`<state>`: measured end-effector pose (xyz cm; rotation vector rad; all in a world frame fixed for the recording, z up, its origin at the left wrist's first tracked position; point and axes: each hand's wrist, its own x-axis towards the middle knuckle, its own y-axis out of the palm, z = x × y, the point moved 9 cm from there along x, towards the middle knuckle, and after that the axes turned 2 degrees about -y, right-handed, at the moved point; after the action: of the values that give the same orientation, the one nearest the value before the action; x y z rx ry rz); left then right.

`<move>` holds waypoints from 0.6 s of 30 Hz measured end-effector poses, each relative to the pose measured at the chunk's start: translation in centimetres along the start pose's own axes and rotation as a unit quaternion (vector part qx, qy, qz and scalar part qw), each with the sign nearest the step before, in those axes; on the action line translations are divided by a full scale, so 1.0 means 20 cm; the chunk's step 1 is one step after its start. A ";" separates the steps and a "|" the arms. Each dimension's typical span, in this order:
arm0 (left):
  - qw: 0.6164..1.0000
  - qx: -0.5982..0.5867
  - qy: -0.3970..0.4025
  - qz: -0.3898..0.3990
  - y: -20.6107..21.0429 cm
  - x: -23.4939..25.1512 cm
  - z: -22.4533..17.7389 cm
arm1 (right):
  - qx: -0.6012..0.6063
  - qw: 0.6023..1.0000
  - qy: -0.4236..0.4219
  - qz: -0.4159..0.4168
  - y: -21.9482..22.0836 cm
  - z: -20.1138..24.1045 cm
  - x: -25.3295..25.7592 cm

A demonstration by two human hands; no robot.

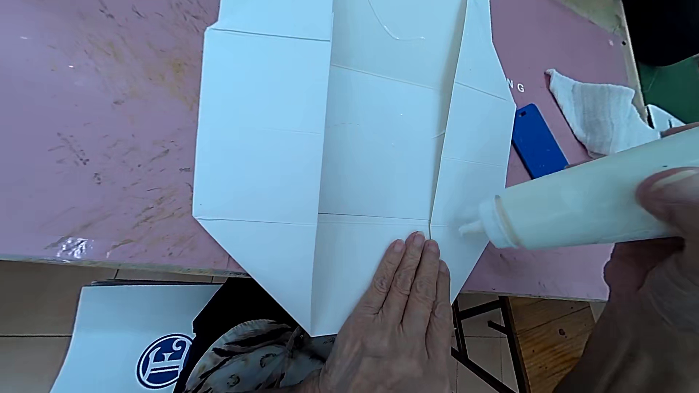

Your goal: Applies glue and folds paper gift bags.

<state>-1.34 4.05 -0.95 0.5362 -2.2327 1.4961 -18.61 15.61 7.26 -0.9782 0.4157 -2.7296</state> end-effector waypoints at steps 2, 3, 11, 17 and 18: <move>1.000 -0.005 0.001 -0.004 0.00 -0.01 0.00 | 0.004 1.000 0.019 -0.002 0.03 -0.01 -0.03; 1.000 -0.008 0.000 -0.007 0.00 -0.01 0.00 | 0.014 1.000 0.024 -0.003 0.05 -0.01 -0.04; 1.000 -0.029 0.005 -0.003 0.00 -0.03 0.03 | 0.039 0.998 0.036 0.024 0.11 0.02 -0.06; 0.999 -0.022 0.010 0.028 0.00 -0.04 0.03 | 0.012 0.998 0.057 -0.003 -0.06 -0.06 -0.06; 0.999 -0.023 0.009 0.030 0.00 -0.04 0.03 | 0.011 0.998 0.061 -0.004 -0.09 -0.07 -0.07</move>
<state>-0.80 3.60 -1.51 0.4437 -2.2822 1.4680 -18.68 17.90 6.01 -0.8133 0.4021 -2.8040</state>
